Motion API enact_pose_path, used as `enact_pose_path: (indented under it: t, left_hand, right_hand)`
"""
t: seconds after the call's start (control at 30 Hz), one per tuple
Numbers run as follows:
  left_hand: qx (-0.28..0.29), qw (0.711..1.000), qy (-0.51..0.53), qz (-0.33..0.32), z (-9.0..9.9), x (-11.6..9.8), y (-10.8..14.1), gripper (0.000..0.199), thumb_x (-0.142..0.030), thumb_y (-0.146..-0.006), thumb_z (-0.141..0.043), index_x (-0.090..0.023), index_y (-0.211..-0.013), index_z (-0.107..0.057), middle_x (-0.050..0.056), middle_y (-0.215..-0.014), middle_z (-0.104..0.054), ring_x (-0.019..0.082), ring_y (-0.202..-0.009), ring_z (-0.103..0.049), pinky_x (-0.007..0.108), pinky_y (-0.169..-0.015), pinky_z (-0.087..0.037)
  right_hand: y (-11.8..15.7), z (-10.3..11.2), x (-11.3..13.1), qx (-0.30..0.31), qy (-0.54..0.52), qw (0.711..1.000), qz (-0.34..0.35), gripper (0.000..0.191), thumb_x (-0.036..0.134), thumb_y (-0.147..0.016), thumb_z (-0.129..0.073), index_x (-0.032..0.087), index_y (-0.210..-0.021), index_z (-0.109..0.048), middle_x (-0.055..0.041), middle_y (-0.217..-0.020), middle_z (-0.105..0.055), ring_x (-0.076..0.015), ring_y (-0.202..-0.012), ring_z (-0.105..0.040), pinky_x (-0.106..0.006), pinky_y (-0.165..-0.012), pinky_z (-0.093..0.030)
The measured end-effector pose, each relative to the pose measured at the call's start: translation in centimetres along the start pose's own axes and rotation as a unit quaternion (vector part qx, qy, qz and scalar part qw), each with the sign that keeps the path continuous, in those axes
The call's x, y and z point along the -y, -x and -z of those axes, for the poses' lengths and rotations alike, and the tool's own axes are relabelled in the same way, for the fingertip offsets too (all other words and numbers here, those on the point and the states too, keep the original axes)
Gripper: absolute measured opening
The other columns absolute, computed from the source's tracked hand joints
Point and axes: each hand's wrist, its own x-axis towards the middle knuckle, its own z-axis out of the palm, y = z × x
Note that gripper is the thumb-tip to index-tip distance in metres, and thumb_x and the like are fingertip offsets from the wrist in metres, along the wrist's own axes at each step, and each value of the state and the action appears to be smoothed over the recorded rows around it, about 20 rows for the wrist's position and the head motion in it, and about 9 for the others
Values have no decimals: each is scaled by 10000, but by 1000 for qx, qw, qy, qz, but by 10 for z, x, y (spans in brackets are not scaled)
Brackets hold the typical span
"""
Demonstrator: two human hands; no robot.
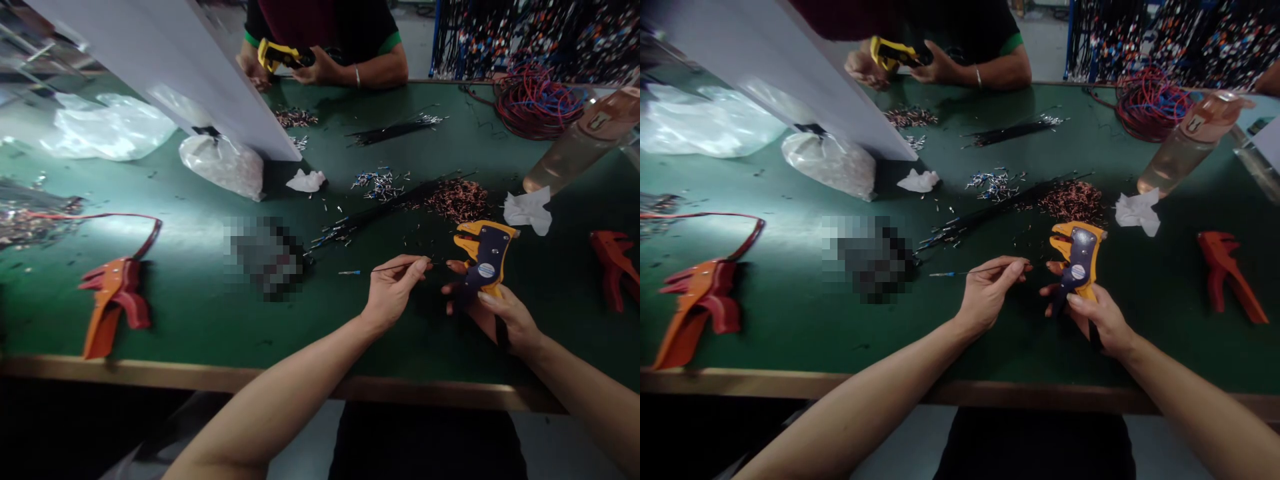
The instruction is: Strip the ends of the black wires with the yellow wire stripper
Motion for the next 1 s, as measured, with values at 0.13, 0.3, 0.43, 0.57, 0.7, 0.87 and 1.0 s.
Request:
enact_pose_path:
  t: [0.13,0.3,0.43,0.57,0.7,0.87,1.0]
  left_hand:
    - [-49,997,62,-8,3,-2,-6,304,-459,-643,-861,-184,-745,-780,35,-691,-753,97,-570,-598,237,-600,-512]
    - [-59,990,120,37,3,-7,-11,337,-459,-604,-881,-169,-727,-763,28,-678,-737,80,-541,-568,222,-551,-463]
    - [-56,986,141,63,1,-10,-10,337,-444,-582,-892,-165,-716,-755,25,-670,-731,80,-538,-563,226,-544,-450]
    - [-34,984,155,76,-1,-9,-8,332,-436,-579,-898,-168,-712,-754,18,-656,-725,75,-541,-549,221,-555,-443]
    - [-21,985,150,81,-2,-6,-6,340,-449,-563,-902,-174,-699,-756,19,-647,-730,79,-533,-541,232,-557,-445]
    - [-17,986,147,77,-2,-5,-6,322,-435,-576,-900,-174,-701,-758,25,-661,-740,81,-537,-547,238,-566,-448]
    - [-8,986,150,76,-2,-6,-6,324,-437,-567,-906,-177,-697,-762,25,-653,-739,82,-537,-553,237,-566,-450]
  right_hand:
    - [-2,1,-1,20,-15,1000,8,411,346,-819,-756,233,-1208,-687,-95,-1094,-750,-214,-858,-699,-386,-806,-574]
    - [-1,-2,-4,65,-77,995,-22,395,329,-809,-769,228,-1186,-705,-98,-1176,-714,-222,-969,-699,-355,-787,-583]
    - [2,-6,-3,109,-103,987,-60,424,340,-807,-780,215,-1203,-695,-83,-1097,-724,-206,-938,-704,-345,-801,-571]
    - [3,-8,-2,122,-107,983,-79,448,347,-792,-795,203,-1203,-692,-72,-1069,-712,-197,-919,-705,-337,-812,-562]
    - [3,-7,-5,128,-111,983,-78,454,339,-793,-791,189,-1207,-680,-62,-994,-701,-182,-856,-690,-344,-796,-558]
    - [3,-6,-8,117,-109,985,-66,405,339,-816,-770,171,-1175,-685,-52,-917,-680,-165,-787,-664,-339,-760,-556]
    - [4,-7,-10,104,-112,986,-64,338,337,-827,-762,168,-1113,-694,-38,-863,-654,-152,-723,-641,-325,-683,-551]
